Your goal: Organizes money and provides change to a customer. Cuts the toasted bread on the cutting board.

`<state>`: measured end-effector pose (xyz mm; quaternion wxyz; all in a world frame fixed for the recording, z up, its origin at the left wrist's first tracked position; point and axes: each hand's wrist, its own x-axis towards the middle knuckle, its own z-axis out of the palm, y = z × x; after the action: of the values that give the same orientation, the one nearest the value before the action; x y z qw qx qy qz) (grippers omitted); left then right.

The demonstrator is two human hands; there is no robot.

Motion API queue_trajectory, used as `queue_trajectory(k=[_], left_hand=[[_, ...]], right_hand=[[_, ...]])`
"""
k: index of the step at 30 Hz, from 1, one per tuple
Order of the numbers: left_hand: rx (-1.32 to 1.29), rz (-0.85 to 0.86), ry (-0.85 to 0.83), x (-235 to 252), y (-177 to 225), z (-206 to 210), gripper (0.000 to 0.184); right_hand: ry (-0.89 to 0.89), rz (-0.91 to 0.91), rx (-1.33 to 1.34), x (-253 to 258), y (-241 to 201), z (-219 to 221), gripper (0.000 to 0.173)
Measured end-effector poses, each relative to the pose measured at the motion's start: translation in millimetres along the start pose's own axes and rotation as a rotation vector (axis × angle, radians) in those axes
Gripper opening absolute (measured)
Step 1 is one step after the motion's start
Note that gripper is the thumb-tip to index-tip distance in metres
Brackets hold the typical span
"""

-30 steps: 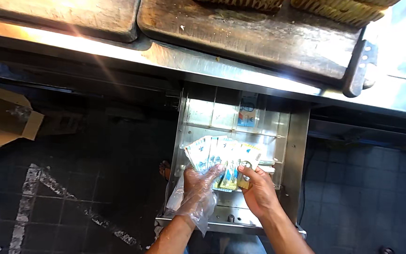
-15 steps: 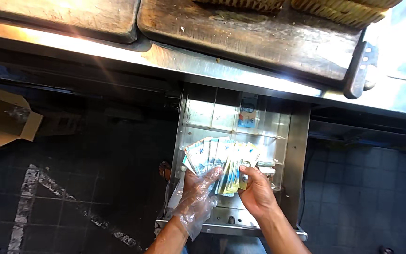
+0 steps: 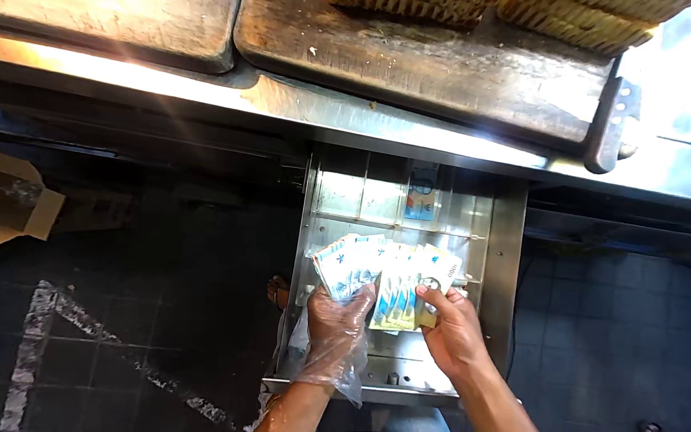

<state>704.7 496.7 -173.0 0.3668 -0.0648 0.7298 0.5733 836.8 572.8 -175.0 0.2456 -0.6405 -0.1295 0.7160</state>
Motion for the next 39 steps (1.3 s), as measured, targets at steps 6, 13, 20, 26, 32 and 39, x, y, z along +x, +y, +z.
queue_trajectory(k=[6,13,20,26,32,39], left_hand=[[-0.054,0.035,0.036,5.1,2.7,-0.8,0.044],[-0.122,0.041,0.150,9.5,19.2,-6.2,0.053],[-0.094,0.099,0.214,26.6,27.4,-38.2,0.045],[-0.143,0.120,0.231,26.7,31.4,-60.0,0.050],[-0.208,0.185,0.266,25.7,56.7,-83.3,0.047],[-0.204,0.178,0.224,17.9,55.9,-82.8,0.061]], right_hand=[[-0.082,-0.382,-0.220,12.6,-50.1,-8.8,0.029],[-0.256,-0.990,-1.085,47.1,-100.6,-30.4,0.028],[-0.462,-0.891,-1.692,72.1,-93.0,-21.2,0.027],[-0.348,-0.861,-1.714,64.0,-84.7,-24.9,0.025],[-0.488,-1.030,-1.453,8.4,-21.0,38.3,0.029],[-0.587,-0.829,-1.684,13.2,30.4,54.3,0.042]])
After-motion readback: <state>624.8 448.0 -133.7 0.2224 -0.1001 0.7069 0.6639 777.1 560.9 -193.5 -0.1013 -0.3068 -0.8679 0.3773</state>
